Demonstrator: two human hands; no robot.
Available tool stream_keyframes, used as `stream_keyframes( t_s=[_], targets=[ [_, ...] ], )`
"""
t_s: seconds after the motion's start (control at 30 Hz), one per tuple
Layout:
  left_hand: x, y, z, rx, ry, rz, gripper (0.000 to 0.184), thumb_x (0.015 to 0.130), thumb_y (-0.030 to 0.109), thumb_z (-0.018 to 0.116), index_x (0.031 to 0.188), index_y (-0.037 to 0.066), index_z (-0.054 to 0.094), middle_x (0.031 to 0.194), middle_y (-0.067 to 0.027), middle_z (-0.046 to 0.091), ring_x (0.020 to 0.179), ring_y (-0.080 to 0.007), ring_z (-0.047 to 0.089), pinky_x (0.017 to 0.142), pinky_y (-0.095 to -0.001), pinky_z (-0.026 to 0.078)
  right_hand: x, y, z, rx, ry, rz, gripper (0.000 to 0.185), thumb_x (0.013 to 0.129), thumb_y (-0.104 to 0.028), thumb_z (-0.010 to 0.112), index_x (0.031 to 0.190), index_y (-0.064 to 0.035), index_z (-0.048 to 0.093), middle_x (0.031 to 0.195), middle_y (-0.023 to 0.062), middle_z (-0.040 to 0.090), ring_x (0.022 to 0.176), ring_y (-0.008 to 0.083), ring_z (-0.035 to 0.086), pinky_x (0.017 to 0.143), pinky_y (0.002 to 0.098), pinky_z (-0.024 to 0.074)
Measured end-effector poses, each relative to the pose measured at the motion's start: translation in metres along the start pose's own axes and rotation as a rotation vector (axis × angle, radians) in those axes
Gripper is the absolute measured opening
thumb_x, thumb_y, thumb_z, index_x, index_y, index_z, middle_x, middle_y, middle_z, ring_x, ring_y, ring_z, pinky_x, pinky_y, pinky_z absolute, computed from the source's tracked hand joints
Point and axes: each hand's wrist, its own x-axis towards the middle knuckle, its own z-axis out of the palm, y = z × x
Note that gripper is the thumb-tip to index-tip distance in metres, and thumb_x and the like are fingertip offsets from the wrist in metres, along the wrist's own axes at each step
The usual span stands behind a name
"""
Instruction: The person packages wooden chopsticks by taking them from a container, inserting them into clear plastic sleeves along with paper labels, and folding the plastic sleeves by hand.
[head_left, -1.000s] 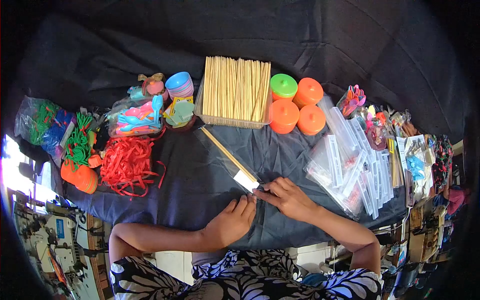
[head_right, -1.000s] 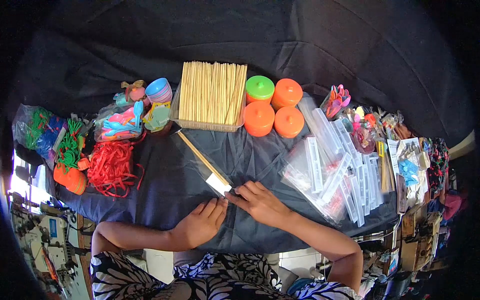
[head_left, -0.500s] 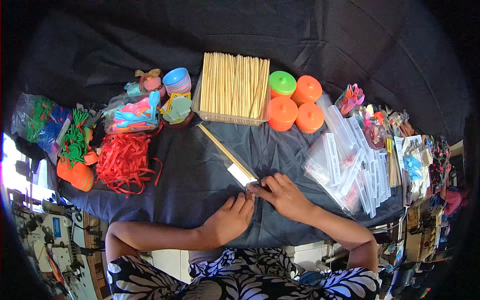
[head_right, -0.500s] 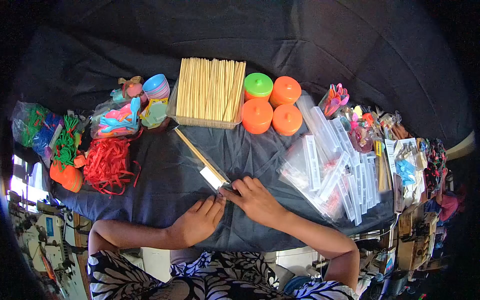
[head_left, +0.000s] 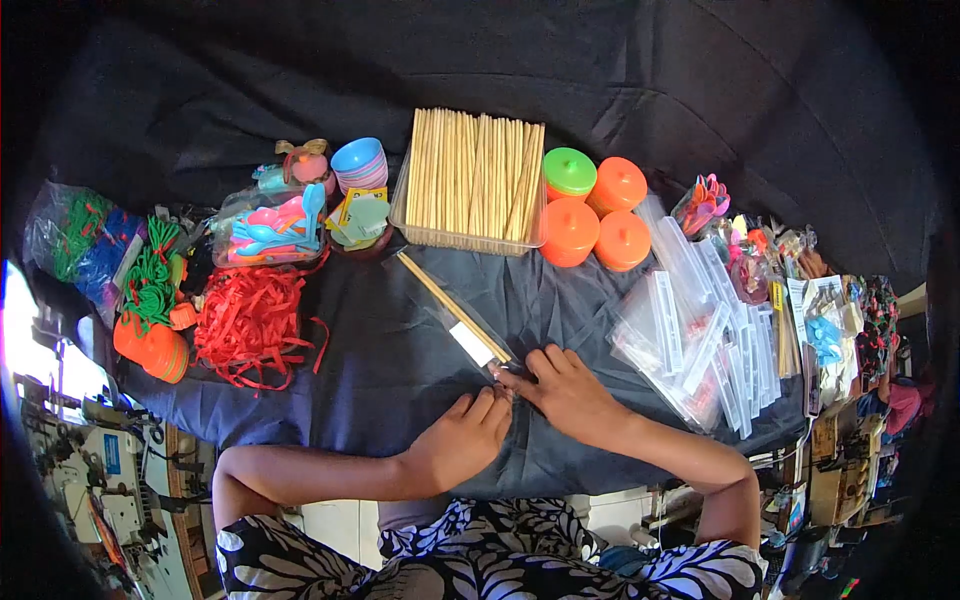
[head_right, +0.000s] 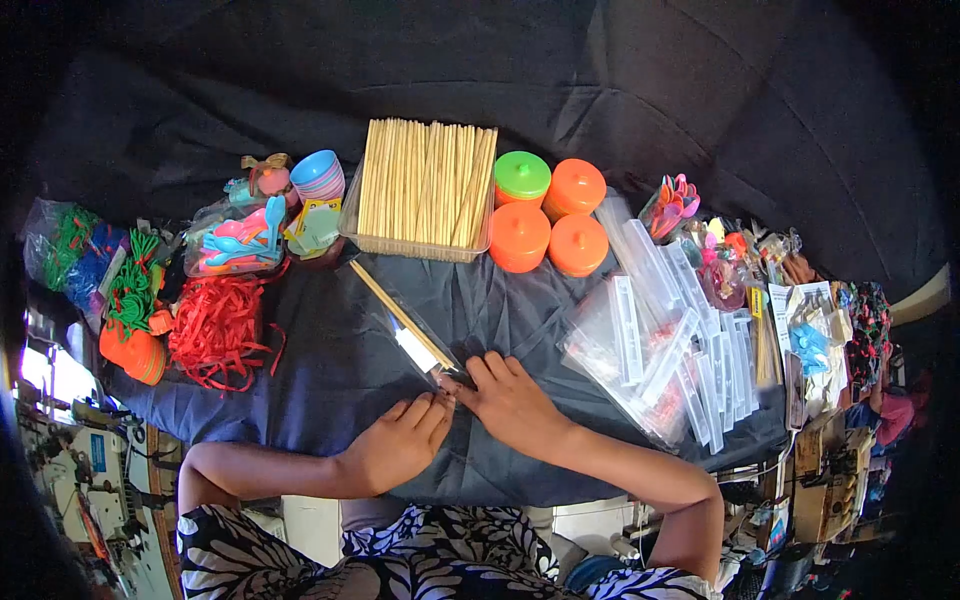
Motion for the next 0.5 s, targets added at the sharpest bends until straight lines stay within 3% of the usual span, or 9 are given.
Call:
stream_keyframes(
  t_s=[0.13, 0.2, 0.3, 0.43, 0.5],
  targets=[
    [0.004, -0.01, -0.001, -0.109, 0.005, -0.042, 0.034, 0.077, 0.017, 0.055, 0.104, -0.002, 0.063, 0.102, -0.0083, 0.058, 0.099, -0.0206, 0.054, 0.08, -0.028, 0.047, -0.004, 0.013, 0.011, 0.272, 0.24, -0.056, 0.037, 0.081, -0.004, 0.059, 0.118, -0.0067, 0.06, 0.099, 0.0121, 0.051, 0.09, 0.0282, 0.053, 0.075, 0.038, 0.0443],
    [0.005, -0.016, 0.0, -0.179, 0.027, -0.055, 0.029, 0.076, 0.017, 0.056, 0.099, 0.001, 0.063, 0.096, -0.0063, 0.056, 0.099, -0.0199, 0.053, 0.079, -0.0272, 0.047, 0.002, 0.011, 0.009, 0.623, 0.362, 0.239, 0.017, 0.083, -0.006, 0.062, 0.1, -0.0034, 0.058, 0.097, 0.0144, 0.058, 0.089, 0.0316, 0.059, 0.08, 0.0427, 0.0461],
    [0.01, -0.019, 0.001, -0.134, 0.068, -0.015, 0.023, 0.076, 0.017, 0.057, 0.094, 0.004, 0.063, 0.093, -0.0054, 0.055, 0.101, -0.0201, 0.052, 0.08, -0.0272, 0.046, 0.017, 0.02, 0.014, 0.539, 0.28, 0.317, 0.014, 0.087, -0.014, 0.064, 0.093, -0.0038, 0.057, 0.087, 0.0118, 0.06, 0.081, 0.0304, 0.06, 0.079, 0.0416, 0.0456],
    [0.012, -0.026, 0.006, -0.182, 0.093, -0.012, 0.02, 0.077, 0.015, 0.056, 0.093, 0.004, 0.06, 0.096, -0.0074, 0.052, 0.103, -0.0221, 0.051, 0.082, -0.0307, 0.047, 0.029, 0.025, 0.02, 0.486, 0.177, 0.356, 0.019, 0.083, -0.018, 0.067, 0.092, -0.0047, 0.057, 0.086, 0.0111, 0.06, 0.084, 0.0296, 0.059, 0.077, 0.0409, 0.045],
    [0.014, -0.03, 0.009, -0.343, 0.134, -0.055, 0.022, 0.077, 0.01, 0.055, 0.097, 0.001, 0.057, 0.1, -0.0103, 0.048, 0.102, -0.0257, 0.051, 0.084, -0.0348, 0.047, 0.03, 0.028, 0.022, 0.49, 0.098, 0.338, 0.019, 0.082, -0.02, 0.069, 0.088, -0.0051, 0.058, 0.084, 0.0104, 0.06, 0.085, 0.0289, 0.059, 0.076, 0.04, 0.0443]
  ],
)
